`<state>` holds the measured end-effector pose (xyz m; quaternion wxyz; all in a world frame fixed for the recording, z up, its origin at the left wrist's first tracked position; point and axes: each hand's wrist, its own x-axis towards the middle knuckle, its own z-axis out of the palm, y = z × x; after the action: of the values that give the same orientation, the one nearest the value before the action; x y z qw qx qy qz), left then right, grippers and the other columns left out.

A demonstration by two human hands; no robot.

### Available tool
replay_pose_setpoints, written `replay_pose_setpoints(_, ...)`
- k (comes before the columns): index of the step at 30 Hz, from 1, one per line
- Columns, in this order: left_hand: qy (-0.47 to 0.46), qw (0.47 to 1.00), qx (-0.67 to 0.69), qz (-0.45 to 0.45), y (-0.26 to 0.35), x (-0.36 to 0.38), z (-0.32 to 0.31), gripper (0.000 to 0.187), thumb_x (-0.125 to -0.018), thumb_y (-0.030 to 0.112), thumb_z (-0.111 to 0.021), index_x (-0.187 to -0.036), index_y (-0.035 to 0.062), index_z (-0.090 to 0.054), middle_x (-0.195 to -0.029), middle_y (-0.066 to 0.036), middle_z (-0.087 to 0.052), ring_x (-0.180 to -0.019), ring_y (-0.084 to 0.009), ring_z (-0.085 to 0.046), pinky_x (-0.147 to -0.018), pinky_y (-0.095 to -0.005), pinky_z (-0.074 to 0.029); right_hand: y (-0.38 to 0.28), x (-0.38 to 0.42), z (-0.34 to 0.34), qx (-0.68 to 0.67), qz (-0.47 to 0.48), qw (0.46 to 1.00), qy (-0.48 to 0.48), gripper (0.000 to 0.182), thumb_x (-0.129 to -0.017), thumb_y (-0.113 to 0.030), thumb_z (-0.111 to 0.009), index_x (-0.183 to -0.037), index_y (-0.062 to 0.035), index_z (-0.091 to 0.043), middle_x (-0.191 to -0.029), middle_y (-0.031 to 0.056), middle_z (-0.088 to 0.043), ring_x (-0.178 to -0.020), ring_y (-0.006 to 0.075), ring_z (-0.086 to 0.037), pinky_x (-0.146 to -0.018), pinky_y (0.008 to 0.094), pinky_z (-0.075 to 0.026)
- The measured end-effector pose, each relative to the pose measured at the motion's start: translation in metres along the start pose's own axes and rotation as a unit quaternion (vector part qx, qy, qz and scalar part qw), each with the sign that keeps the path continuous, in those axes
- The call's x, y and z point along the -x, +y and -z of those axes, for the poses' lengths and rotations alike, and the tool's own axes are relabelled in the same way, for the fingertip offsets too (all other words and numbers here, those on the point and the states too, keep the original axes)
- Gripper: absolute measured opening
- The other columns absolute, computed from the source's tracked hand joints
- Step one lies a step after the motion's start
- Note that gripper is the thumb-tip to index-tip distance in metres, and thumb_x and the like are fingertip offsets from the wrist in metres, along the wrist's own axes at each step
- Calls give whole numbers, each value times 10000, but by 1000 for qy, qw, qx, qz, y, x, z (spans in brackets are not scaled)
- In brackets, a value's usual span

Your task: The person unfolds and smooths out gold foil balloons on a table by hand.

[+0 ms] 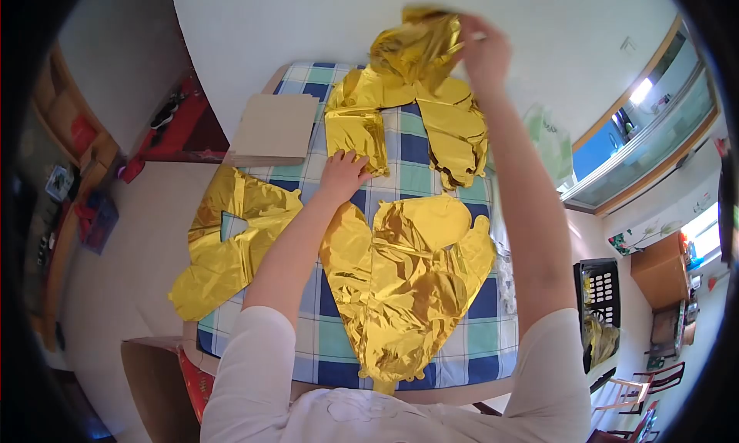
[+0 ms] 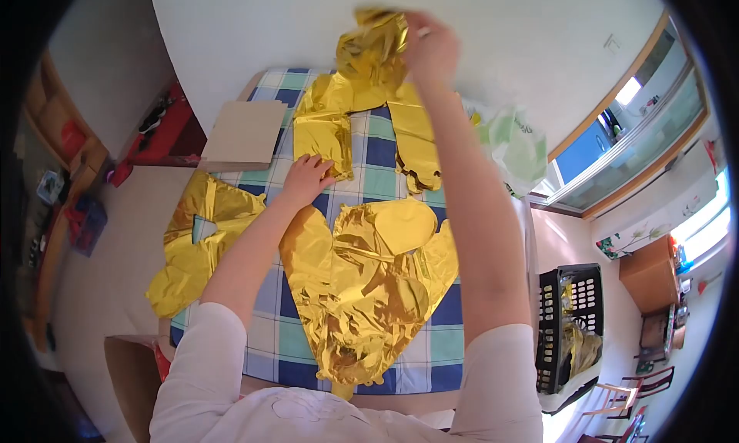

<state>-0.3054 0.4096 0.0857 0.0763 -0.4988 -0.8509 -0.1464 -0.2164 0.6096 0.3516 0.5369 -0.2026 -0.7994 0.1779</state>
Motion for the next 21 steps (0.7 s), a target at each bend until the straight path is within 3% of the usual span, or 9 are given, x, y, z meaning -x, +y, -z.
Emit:
replay_pose_setpoints(2,3,1000,0,-3,-1,-2,-3,440,-871,394,-560,-1244,163,-527,-1260,-103,-511,-1193,-335,-437,-1005,-426,-359,-14,-22,33,-81,19,996,33,209,-852,-286,-598,-934,-114,-685,-732,123,-659,-657,308,-633,-644,356,-492)
replay_pose_setpoints(5,26,1000,11,-8,-5,0,-10,436,-863,395,-573,-1227,158,-541,-1249,-110,-519,-1188,-335,-445,-994,-430,-368,-9,-48,62,51,58,997,5,261,-866,-277,-603,-1008,-75,-686,-752,50,-670,-573,169,-617,-634,292,-484)
replay_pose_setpoints(7,75,996,44,-8,-3,-2,-10,416,-852,388,-589,-1199,160,-561,-1215,-121,-538,-1170,-334,-461,-971,-455,-379,-16,-48,78,99,107,986,-85,269,-867,-283,-602,-1010,-70,-684,-737,53,-661,-609,161,-603,-637,298,-475)
replay_pose_setpoints(9,101,986,126,32,5,-1,28,355,-852,345,-589,-1133,130,-584,-1113,-129,-581,-1068,-327,-523,-900,-439,-421,-30,-39,90,132,127,972,-145,284,-871,-292,-597,-1008,-56,-674,-724,64,-652,-636,139,-563,-631,303,-462)
replay_pose_setpoints(12,124,968,198,91,-4,-2,74,261,-850,274,-577,-1032,88,-599,-952,-131,-616,-914,-321,-581,-786,-427,-461,-48,-25,106,93,101,976,-168,267,-854,-312,-590,-897,-60,-667,-702,127,-634,-664,304,-601,-636,385,-468)
replay_pose_setpoints(13,125,962,215,113,-11,4,84,232,-850,250,-572,-998,75,-601,-896,-130,-623,-862,-320,-594,-747,-425,-470,-43,-20,104,48,99,981,-159,271,-854,-314,-594,-900,-53,-653,-693,138,-627,-645,307,-587,-633,387,-463)
replay_pose_setpoints(16,276,926,244,86,-16,29,122,181,-847,210,-558,-947,63,-590,-811,-115,-621,-784,-306,-609,-666,-433,-467,-42,6,111,-2,91,983,-162,271,-856,-308,-596,-926,-50,-639,-705,142,-630,-651,314,-589,-632,372,-463)
replay_pose_setpoints(19,127,941,269,159,20,82,160,250,-847,253,-588,-1024,77,-593,-951,-122,-609,-958,-289,-589,-831,-438,-458,-56,53,123,16,81,982,-167,233,-869,-259,-590,-956,-46,-626,-750,147,-639,-680,326,-596,-637,355,-465)
replay_pose_setpoints(21,-17,993,88,-82,68,168,105,269,-870,275,-599,-1065,91,-577,-1155,-129,-549,-1123,-295,-517,-1021,-483,-328,-56,96,131,-19,66,984,-167,206,-873,-219,-589,-966,-38,-623,-772,156,-641,-703,335,-602,-641,354,-466)
